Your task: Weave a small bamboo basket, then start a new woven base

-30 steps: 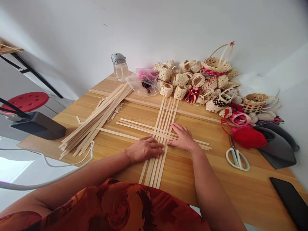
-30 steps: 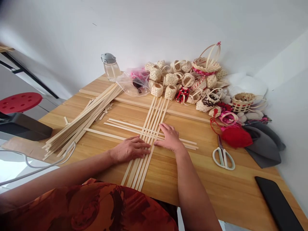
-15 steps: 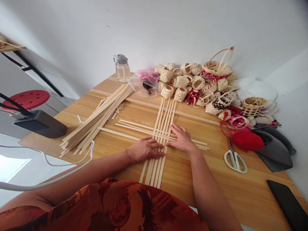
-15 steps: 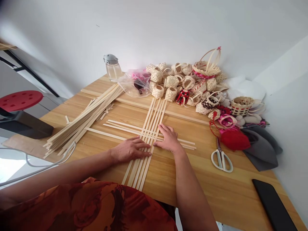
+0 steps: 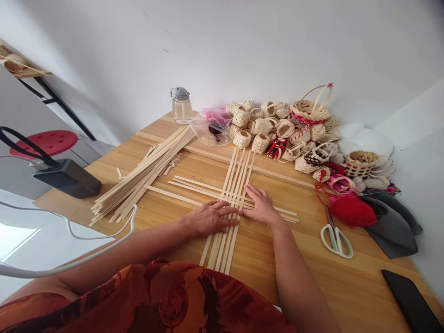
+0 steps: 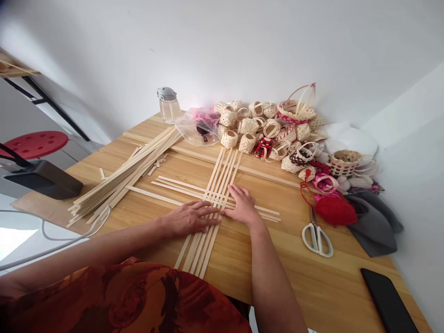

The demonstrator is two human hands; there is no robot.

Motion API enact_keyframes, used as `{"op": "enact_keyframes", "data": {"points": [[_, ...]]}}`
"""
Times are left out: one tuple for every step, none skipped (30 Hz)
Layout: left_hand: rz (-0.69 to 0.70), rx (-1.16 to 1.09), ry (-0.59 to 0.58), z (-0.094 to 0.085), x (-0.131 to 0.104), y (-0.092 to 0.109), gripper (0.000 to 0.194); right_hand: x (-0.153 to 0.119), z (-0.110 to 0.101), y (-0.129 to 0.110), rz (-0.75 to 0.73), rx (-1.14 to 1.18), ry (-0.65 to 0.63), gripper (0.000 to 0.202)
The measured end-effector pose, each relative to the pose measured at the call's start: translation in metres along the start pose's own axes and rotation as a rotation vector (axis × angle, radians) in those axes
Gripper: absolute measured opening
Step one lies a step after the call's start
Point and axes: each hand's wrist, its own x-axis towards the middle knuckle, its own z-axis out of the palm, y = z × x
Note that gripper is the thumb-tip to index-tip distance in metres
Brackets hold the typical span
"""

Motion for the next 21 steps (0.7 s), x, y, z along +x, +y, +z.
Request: {"op": "enact_keyframes", "data": {"points": [[0.004,0.006,-0.014,-0.001,0.001,0.0,0.042,0.0,0.0,0.001,-0.005,0.017,0.011,0.099],[0.011,0.007,-0.03,-0.002,0.002,0.0,0.042,-0.001,0.0,0.003,-0.013,0.043,0.027,0.098],[0.015,0.005,-0.044,-0.003,0.002,0.0,0.042,0.0,0.001,0.005,-0.021,0.079,0.052,0.096],[0.015,0.003,-0.053,-0.004,0.003,0.0,0.042,0.0,0.002,0.008,-0.024,0.126,0.088,0.091],[0.014,0.0,-0.06,-0.004,0.004,-0.001,0.042,0.001,0.003,0.01,-0.019,0.175,0.141,0.085],[0.013,-0.001,-0.064,-0.004,0.005,-0.001,0.042,0.003,0.005,0.012,-0.004,0.217,0.206,0.077],[0.013,0.001,-0.067,-0.005,0.005,-0.001,0.042,0.005,0.007,0.013,0.019,0.245,0.276,0.069],[0.015,0.003,-0.069,-0.005,0.006,-0.001,0.042,0.009,0.009,0.014,0.048,0.257,0.343,0.061],[0.021,0.006,-0.073,-0.005,0.006,-0.001,0.042,0.012,0.011,0.013,0.078,0.254,0.398,0.054],[0.023,0.01,-0.076,-0.006,0.006,-0.001,0.042,0.016,0.013,0.012,0.104,0.245,0.438,0.048],[0.018,0.015,-0.079,-0.006,0.007,-0.001,0.042,0.02,0.015,0.011,0.125,0.239,0.462,0.042],[0.007,0.02,-0.08,-0.006,0.006,0.0,0.042,0.023,0.016,0.009,0.142,0.238,0.475,0.037],[-0.007,0.025,-0.079,-0.006,0.006,0.0,0.042,0.026,0.017,0.008,0.156,0.242,0.486,0.032],[-0.022,0.029,-0.077,-0.006,0.006,0.001,0.042,0.028,0.018,0.006,0.167,0.247,0.494,0.028],[-0.035,0.032,-0.076,-0.006,0.006,0.001,0.042,0.03,0.019,0.005,0.175,0.254,0.499,0.025],[-0.045,0.034,-0.08,-0.005,0.006,0.001,0.042,0.032,0.02,0.004,0.18,0.261,0.504,0.023],[-0.048,0.034,-0.087,-0.005,0.006,0.001,0.042,0.032,0.02,0.004,0.184,0.267,0.507,0.022],[-0.049,0.034,-0.094,-0.003,0.006,0.001,0.043,0.033,0.021,0.004,0.183,0.271,0.508,0.021],[-0.048,0.033,-0.1,-0.002,0.007,0.001,0.044,0.033,0.021,0.004,0.181,0.273,0.507,0.02],[-0.047,0.032,-0.102,0.0,0.007,0.0,0.047,0.033,0.021,0.005,0.177,0.273,0.505,0.019],[-0.044,0.03,-0.101,0.001,0.008,-0.001,0.051,0.033,0.022,0.005,0.172,0.27,0.502,0.019]]}}
